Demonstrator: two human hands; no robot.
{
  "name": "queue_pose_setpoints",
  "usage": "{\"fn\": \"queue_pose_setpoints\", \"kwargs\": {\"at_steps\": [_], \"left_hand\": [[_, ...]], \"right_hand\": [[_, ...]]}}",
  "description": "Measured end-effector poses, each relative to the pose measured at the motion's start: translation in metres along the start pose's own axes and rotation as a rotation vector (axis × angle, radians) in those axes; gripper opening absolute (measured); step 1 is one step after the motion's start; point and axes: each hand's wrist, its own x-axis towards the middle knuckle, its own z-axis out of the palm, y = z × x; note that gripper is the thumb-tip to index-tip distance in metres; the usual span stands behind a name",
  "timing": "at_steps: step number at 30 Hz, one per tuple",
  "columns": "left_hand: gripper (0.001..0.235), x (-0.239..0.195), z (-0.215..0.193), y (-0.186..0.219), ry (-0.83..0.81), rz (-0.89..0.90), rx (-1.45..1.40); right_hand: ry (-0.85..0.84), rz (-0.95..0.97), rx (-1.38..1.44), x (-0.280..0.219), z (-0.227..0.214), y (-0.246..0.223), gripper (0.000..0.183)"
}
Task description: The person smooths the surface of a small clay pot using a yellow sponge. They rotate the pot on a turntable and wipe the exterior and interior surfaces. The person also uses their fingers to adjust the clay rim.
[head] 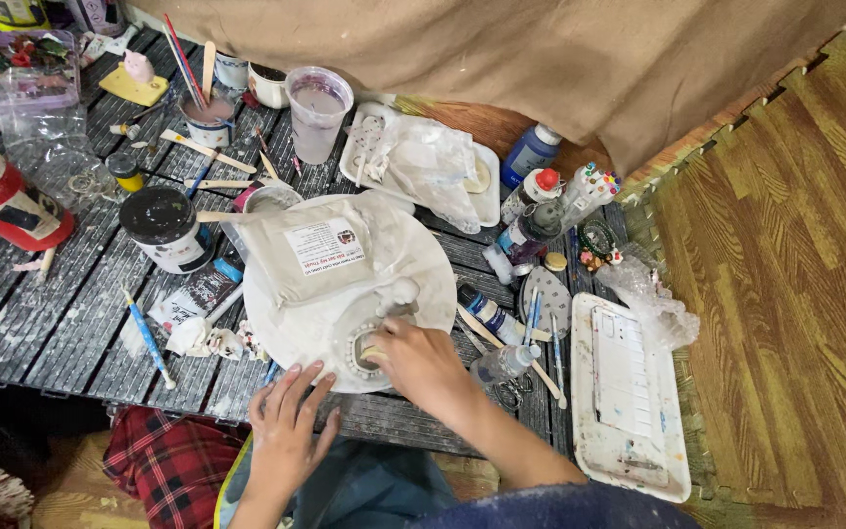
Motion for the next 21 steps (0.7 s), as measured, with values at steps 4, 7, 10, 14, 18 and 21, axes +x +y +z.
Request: {"fn": "queue_pose_setpoints", "kwargs": {"at_steps": [4, 7, 10, 14, 18, 21], "left_hand": [[0.06, 0.002, -0.002, 0.001, -0.003, 0.02, 0.047], [0.062, 0.001, -0.002, 0.002, -0.036, 0.018, 0.054], [0.063, 0.001, -0.001, 0.004, -0.034, 0.011, 0.044], [0.061, 0.002, -0.001, 0.007, -0.012, -0.007, 0.055], [0.063, 0.003, -0.002, 0.015, -0.022, -0.013, 0.12], [0.065, 0.003, -0.002, 0.018, -0.039, -0.03, 0.119]], "right_hand": [[-0.014, -0.128, 0.044, 0.003, -0.015, 0.007, 0.019], [-0.14, 0.03, -0.028, 0.007, -0.02, 0.006, 0.012], [-0.061, 0.122, -0.014, 0.009, -0.02, 0.002, 0.021], [0.09, 0.201, -0.02, 0.004, -0.015, -0.008, 0.024], [0.099, 0.319, -0.021, 0.003, -0.008, -0.014, 0.03], [0.109, 0.246, 0.034, 0.003, -0.004, -0.014, 0.027]]}}
